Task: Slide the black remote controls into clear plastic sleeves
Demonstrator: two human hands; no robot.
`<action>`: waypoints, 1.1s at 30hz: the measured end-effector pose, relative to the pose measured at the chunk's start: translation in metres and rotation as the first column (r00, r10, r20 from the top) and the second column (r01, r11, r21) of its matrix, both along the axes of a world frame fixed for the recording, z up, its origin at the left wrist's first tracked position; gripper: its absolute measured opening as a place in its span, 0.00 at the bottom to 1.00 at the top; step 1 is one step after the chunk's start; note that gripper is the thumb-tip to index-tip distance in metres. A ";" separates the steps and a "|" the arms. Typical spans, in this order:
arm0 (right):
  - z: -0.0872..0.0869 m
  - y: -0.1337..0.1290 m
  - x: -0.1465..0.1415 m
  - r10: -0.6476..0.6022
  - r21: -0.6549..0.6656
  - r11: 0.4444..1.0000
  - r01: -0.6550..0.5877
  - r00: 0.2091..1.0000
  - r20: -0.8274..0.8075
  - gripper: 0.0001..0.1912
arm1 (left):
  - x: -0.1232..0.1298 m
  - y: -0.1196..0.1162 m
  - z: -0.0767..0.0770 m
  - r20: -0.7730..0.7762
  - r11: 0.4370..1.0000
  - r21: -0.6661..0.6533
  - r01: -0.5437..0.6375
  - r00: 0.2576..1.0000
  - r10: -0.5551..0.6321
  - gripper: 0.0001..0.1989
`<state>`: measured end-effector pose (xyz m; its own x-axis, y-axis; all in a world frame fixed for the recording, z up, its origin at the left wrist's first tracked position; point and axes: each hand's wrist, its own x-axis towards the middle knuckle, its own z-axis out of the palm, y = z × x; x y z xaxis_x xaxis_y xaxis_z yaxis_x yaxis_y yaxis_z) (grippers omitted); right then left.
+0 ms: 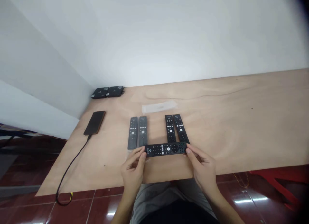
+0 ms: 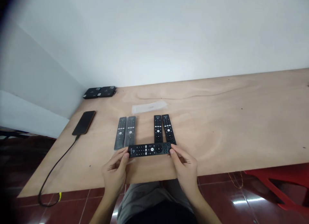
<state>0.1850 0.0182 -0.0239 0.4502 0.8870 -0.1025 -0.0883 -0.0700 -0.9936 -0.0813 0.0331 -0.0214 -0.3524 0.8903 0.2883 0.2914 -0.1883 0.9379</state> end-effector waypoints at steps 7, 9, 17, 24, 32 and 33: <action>0.001 0.002 0.000 0.021 0.010 1.000 -0.021 0.999 0.048 0.16 | -0.005 0.000 -0.006 -0.020 1.000 -0.012 -0.002 1.000 0.002 0.10; 0.002 0.003 0.000 0.017 0.007 1.000 -0.017 0.999 0.045 0.16 | -0.006 0.000 -0.006 -0.009 1.000 -0.023 0.010 1.000 -0.010 0.10; 0.004 0.003 -0.001 0.019 0.015 1.000 -0.019 1.000 0.002 0.15 | -0.006 0.000 -0.002 0.055 0.998 -0.054 0.030 0.998 -0.027 0.10; -0.001 0.001 0.000 0.018 0.002 1.000 -0.018 0.999 0.030 0.14 | -0.003 0.000 0.002 0.094 0.999 -0.048 0.011 0.996 -0.007 0.11; 0.009 0.002 -0.004 0.036 0.026 0.999 -0.035 0.999 -0.021 0.16 | -0.003 0.001 0.000 0.088 0.999 -0.052 -0.005 0.996 0.009 0.10; 0.009 0.002 -0.005 0.039 0.030 0.999 -0.038 0.998 -0.045 0.16 | -0.003 0.001 0.000 0.085 0.999 -0.050 -0.006 0.996 0.010 0.11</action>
<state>0.1802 0.0199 -0.0145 0.4113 0.9065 -0.0956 -0.1312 -0.0449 -0.9903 -0.0842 0.0337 -0.0211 -0.3811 0.8997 0.2127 0.2113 -0.1393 0.9675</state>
